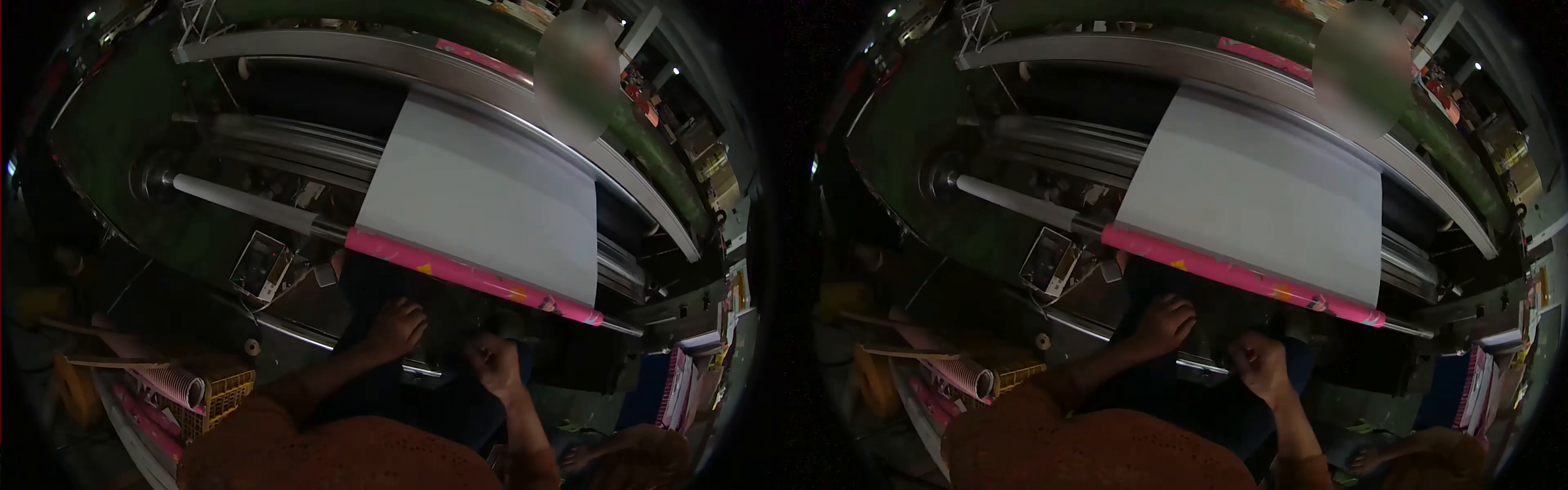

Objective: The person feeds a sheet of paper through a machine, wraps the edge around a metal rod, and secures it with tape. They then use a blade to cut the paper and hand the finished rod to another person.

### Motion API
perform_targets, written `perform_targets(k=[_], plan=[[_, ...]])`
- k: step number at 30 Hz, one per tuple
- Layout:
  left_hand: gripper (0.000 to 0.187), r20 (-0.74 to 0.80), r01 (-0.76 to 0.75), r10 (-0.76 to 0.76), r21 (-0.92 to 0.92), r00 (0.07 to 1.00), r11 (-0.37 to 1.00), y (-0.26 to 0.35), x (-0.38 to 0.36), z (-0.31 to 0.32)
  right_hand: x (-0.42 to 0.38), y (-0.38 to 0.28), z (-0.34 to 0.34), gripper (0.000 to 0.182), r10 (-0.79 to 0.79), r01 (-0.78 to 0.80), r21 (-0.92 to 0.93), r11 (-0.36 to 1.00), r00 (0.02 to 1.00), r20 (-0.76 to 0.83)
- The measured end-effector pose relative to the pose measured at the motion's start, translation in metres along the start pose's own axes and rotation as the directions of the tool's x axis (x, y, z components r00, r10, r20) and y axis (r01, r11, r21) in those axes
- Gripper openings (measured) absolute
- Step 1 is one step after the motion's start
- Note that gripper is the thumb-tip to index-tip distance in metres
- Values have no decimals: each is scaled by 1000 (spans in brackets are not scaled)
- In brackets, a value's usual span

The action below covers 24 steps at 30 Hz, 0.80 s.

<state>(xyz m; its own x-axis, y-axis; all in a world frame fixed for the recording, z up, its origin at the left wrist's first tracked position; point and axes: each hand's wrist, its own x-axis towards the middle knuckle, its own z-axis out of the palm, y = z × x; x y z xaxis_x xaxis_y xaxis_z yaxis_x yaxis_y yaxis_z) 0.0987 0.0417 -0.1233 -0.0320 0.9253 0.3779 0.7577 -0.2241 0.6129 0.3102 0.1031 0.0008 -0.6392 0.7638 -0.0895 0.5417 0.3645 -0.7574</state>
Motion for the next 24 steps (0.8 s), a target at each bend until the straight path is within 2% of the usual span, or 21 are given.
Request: perform_targets(k=[1,2,3,4,5,7,8,10,11,13,14,16,19,21,22,24], plan=[[13,-39,-37,37,-9,999,999,0,2,-3,21,-27,-14,5,-117,117,7,993,993,-12],[13,-42,-27,26,-9,999,1000,4,5,-9,45,-51,-24,5,-262,259,-72,963,964,-45],[14,-54,-120,122,36,991,992,12,9,-17,72,-73,-31,6,-403,390,-154,908,913,-66],[16,-60,-213,218,82,974,974,20,13,-28,100,-95,-32,7,-403,393,-119,912,911,-81],[16,-62,-204,209,81,976,976,29,18,-40,129,-114,-29,7,-401,394,-84,915,911,-97],[26,-206,-390,417,162,885,907,47,31,-67,191,-125,-16,9,-512,494,-209,844,858,-36],[26,-207,-388,415,160,886,908,55,40,-80,214,-128,-6,9,-501,486,-223,845,865,-14],[38,-301,-294,390,319,870,901,65,57,-104,240,-124,13,10,-489,476,-233,848,872,5],[38,-300,-293,388,317,872,902,67,64,-116,249,-120,21,10,-507,493,-262,830,862,17],[48,-178,-102,172,342,969,934,64,75,-136,254,-120,28,9,-521,508,-288,812,853,33],[48,-175,-102,169,339,970,935,56,80,-138,254,-120,29,9,-521,507,-320,800,852,49],[46,-71,-152,217,508,974,848,41,85,-136,253,-121,31,8,-508,494,-350,796,859,58],[42,19,-184,206,535,978,825,34,91,-136,257,-124,33,8,-500,489,-397,776,862,86],[41,45,-199,203,488,978,850,32,94,-138,263,-127,34,9,-579,575,-487,657,799,163],[40,61,-199,192,446,979,873,33,95,-139,266,-132,35,9,-571,569,-501,652,803,168],[40,82,-194,176,427,981,883,36,98,-142,272,-144,34,10,-490,567,-585,580,816,306]])
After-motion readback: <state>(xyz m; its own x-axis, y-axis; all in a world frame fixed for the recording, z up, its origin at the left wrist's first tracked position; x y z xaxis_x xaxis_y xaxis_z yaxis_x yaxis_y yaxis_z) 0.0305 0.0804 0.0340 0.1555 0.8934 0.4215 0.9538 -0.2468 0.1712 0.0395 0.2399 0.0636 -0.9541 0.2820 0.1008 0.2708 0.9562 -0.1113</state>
